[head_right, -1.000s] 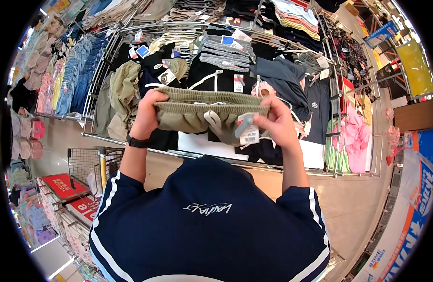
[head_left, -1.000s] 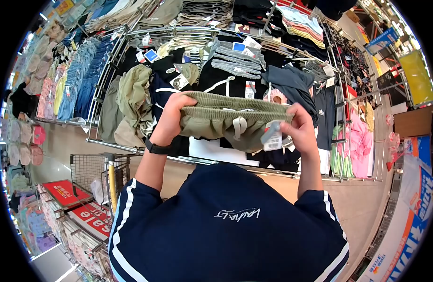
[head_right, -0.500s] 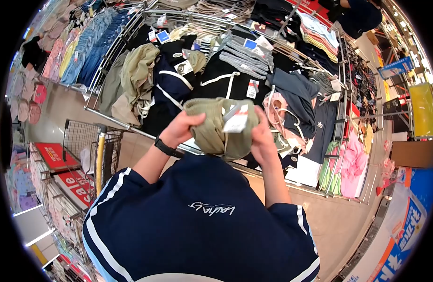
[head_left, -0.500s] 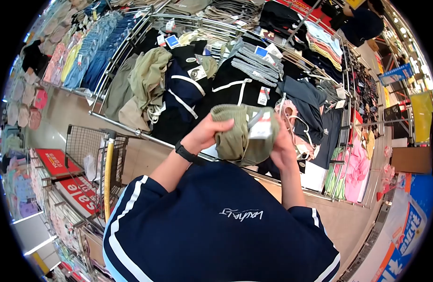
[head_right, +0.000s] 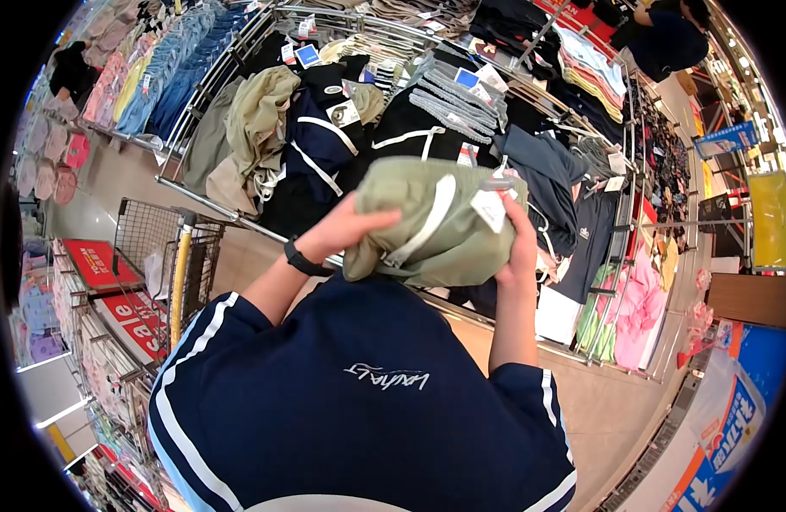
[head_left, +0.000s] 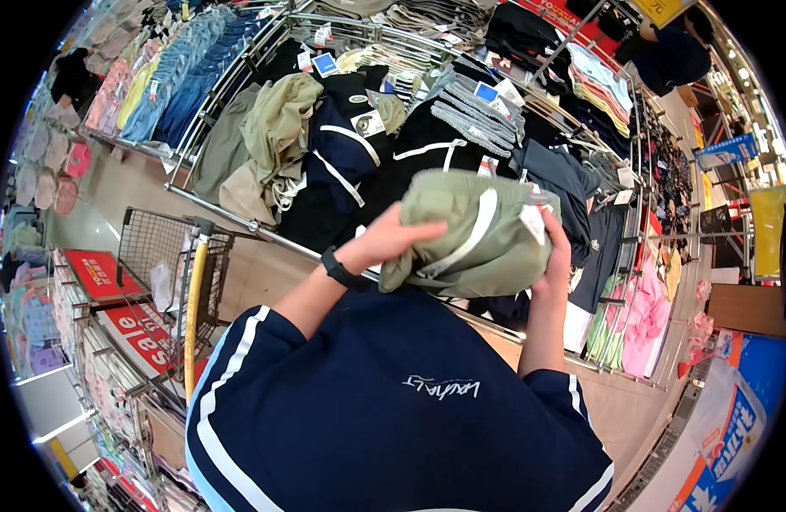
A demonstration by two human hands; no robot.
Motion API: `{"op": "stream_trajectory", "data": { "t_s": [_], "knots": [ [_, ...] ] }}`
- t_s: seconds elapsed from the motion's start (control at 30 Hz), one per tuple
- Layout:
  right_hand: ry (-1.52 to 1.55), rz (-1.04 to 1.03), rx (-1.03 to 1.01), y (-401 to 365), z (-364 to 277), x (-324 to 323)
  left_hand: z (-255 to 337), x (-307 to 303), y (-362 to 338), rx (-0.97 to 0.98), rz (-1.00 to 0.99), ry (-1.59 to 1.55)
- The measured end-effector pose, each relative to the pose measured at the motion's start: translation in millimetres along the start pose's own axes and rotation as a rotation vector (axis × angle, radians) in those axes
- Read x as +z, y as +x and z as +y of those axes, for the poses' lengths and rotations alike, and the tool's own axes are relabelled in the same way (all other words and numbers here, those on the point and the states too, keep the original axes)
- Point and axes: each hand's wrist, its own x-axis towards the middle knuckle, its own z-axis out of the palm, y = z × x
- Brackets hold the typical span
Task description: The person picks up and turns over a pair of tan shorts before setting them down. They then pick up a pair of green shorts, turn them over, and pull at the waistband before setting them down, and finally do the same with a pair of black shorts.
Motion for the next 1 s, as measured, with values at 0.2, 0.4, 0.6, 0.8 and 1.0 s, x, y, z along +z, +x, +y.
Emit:
{"op": "stream_trajectory", "data": {
  "t_s": [0.2,0.4,0.6,0.8,1.0],
  "knots": [
    [0.051,-0.152,0.081,-0.7,-5.3,1.3,39.2,-24.9,-9.1,0.119,-0.009,-0.024],
    [-0.03,-0.133,0.013,2.9,-14.2,22.5,46.5,-20.9,-10.7,0.003,0.061,-0.144],
    [-0.114,-0.102,0.07,12.4,11.6,-7.9,40.8,-8.1,-9.4,-0.048,0.121,-0.448],
    [-0.092,-0.092,0.066,-5.0,11.3,-11.2,37.3,-8.0,-6.1,-0.16,0.139,-0.539],
    [-0.434,0.028,0.103,-11.9,40.7,-21.6,33.8,-3.7,-2.7,-0.182,0.125,-0.537]
  ]
}}
